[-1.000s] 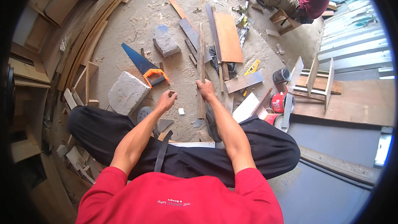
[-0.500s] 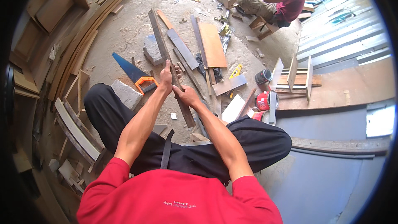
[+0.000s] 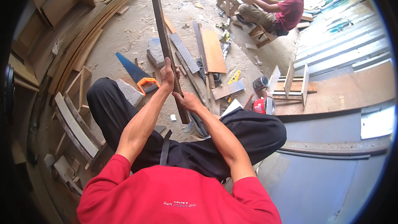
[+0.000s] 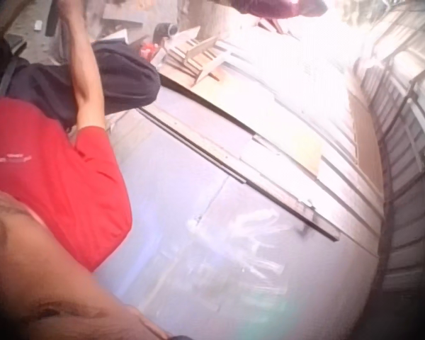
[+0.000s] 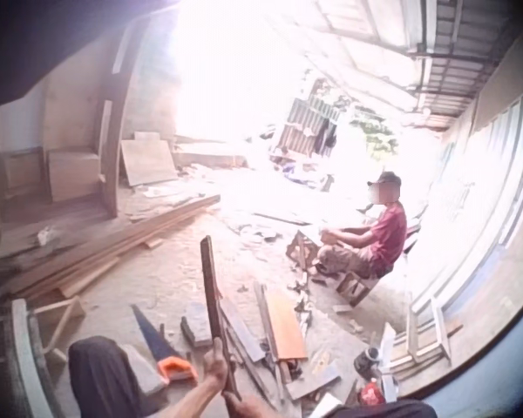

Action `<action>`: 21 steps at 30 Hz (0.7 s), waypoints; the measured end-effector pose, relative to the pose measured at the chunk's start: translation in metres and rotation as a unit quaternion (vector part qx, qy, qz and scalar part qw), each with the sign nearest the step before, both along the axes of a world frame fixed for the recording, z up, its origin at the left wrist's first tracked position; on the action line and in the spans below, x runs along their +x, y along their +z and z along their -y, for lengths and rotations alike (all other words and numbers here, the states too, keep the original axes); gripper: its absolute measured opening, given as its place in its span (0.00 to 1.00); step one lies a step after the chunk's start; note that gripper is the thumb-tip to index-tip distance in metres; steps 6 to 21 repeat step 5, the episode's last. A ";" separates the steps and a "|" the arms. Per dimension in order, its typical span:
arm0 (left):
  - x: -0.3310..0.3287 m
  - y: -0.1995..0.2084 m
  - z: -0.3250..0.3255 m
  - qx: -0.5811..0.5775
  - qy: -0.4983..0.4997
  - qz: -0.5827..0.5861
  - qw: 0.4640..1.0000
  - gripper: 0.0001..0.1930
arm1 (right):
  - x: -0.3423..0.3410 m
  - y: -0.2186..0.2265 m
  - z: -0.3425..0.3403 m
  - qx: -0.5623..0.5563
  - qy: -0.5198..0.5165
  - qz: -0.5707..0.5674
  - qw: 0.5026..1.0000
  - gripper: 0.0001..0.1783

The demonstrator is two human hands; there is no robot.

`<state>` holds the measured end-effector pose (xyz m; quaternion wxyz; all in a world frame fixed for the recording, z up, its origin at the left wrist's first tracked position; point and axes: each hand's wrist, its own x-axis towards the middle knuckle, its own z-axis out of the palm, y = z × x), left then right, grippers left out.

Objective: The person sits on the floor and uses a hand saw to cut a small piece of wood held between their feet. After cutting, they place the saw down and pick up two pieces of wood to fit them together.

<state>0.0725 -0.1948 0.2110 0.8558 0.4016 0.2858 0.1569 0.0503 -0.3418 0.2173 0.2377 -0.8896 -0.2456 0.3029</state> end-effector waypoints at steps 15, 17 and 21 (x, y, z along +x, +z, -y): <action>-0.027 -0.006 -0.049 0.081 0.087 -0.051 0.992 0.40 | -0.009 -0.017 -0.025 0.027 0.074 -0.039 0.996 0.36; -0.027 -0.006 -0.049 0.081 0.087 -0.051 0.992 0.40 | -0.009 -0.017 -0.025 0.027 0.074 -0.039 0.996 0.36; -0.027 -0.006 -0.049 0.081 0.087 -0.051 0.992 0.40 | -0.009 -0.017 -0.025 0.027 0.074 -0.039 0.996 0.36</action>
